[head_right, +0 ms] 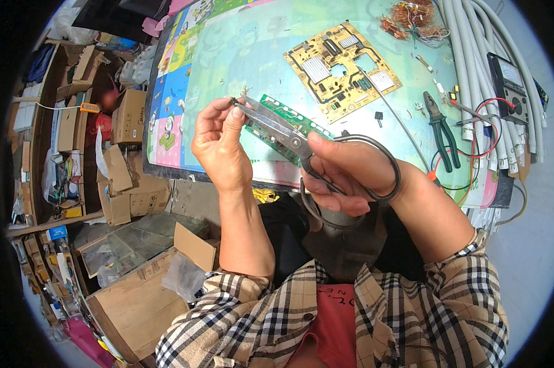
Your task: The person uses shears to trim a wire on a green circuit board, then uses a screwdriver to adjust components. They continue to manipulate small parts and wires on the board throughout the clip.
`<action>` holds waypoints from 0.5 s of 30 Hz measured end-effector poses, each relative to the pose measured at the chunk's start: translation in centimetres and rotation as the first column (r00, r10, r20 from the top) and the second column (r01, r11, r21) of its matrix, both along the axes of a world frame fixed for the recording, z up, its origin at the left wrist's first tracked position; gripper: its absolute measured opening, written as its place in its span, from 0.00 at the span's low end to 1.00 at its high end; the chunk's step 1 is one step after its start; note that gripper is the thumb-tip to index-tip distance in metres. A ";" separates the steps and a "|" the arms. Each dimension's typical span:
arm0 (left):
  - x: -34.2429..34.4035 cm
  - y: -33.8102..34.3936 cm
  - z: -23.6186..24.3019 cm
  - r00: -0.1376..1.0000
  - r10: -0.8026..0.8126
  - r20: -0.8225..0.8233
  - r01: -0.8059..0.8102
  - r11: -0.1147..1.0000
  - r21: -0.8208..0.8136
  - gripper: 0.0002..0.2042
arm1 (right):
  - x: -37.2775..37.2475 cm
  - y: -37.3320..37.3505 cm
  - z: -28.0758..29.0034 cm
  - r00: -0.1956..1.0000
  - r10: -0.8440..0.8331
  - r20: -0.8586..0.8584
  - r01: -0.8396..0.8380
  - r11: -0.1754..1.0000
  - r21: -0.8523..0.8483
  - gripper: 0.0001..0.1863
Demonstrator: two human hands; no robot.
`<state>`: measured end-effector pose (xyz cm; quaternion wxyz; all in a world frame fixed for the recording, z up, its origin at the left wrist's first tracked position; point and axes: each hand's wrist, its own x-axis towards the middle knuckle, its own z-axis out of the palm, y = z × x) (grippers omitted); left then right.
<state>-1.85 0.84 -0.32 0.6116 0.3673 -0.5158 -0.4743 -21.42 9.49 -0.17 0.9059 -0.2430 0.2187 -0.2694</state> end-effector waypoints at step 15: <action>-1.6 0.9 0.2 0.983 -0.174 -0.050 0.181 0.952 0.247 0.10 | 0.1 -1.7 -0.4 0.492 -0.717 -0.493 0.286 0.668 -0.687 0.14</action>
